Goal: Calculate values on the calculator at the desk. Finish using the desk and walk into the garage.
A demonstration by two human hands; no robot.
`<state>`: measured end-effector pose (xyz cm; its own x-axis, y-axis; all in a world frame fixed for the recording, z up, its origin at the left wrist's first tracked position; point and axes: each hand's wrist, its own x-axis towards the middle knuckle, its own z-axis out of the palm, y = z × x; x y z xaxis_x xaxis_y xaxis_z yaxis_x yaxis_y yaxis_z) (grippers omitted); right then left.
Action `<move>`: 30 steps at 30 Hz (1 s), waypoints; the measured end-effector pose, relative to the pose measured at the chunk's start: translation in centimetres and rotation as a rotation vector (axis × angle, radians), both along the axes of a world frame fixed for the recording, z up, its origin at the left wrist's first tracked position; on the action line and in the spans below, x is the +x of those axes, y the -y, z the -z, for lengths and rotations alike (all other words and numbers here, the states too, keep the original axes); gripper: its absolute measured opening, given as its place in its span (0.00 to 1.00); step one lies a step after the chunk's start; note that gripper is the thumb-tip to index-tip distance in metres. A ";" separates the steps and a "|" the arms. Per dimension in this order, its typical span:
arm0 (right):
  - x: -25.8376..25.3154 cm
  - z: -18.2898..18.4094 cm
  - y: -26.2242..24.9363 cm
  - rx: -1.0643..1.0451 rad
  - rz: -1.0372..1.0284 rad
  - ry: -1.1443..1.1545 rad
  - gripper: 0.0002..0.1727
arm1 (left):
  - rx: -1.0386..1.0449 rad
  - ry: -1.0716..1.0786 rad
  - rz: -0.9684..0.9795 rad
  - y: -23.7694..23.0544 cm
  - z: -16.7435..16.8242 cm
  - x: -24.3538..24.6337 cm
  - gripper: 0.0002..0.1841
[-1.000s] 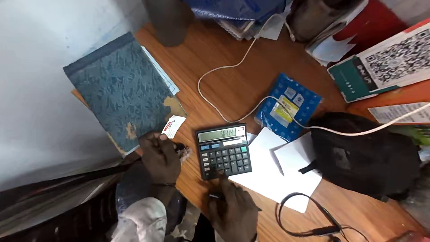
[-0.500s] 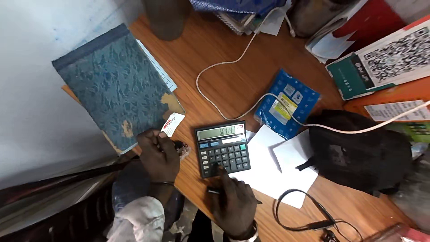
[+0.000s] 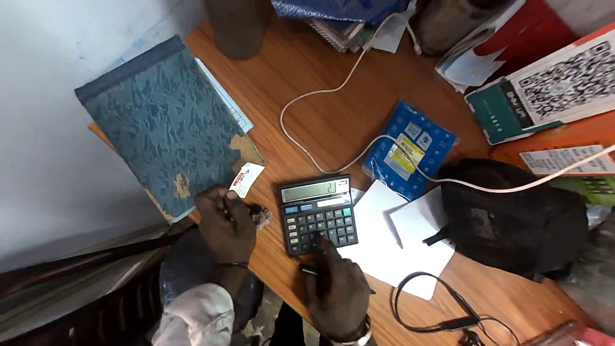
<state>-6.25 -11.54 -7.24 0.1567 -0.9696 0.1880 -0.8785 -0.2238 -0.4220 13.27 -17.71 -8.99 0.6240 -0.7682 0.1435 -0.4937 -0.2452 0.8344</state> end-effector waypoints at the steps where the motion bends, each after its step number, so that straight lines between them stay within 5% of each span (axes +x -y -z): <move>1: -0.2 -0.1 0.2 0.000 0.008 0.008 0.26 | -0.006 -0.006 -0.003 0.0 -0.1 0.0 0.12; 14: 0.0 -1.2 1.1 0.086 -0.080 -0.007 0.32 | 0.000 -0.008 -0.002 0.0 0.2 0.1 0.13; 22: 0.5 -1.6 2.2 0.178 -0.116 -0.081 0.44 | -0.001 0.013 0.007 0.1 0.3 0.0 0.13; 30: 0.7 -1.7 2.5 0.166 -0.117 -0.120 0.42 | 0.017 0.022 -0.010 0.1 0.1 0.0 0.12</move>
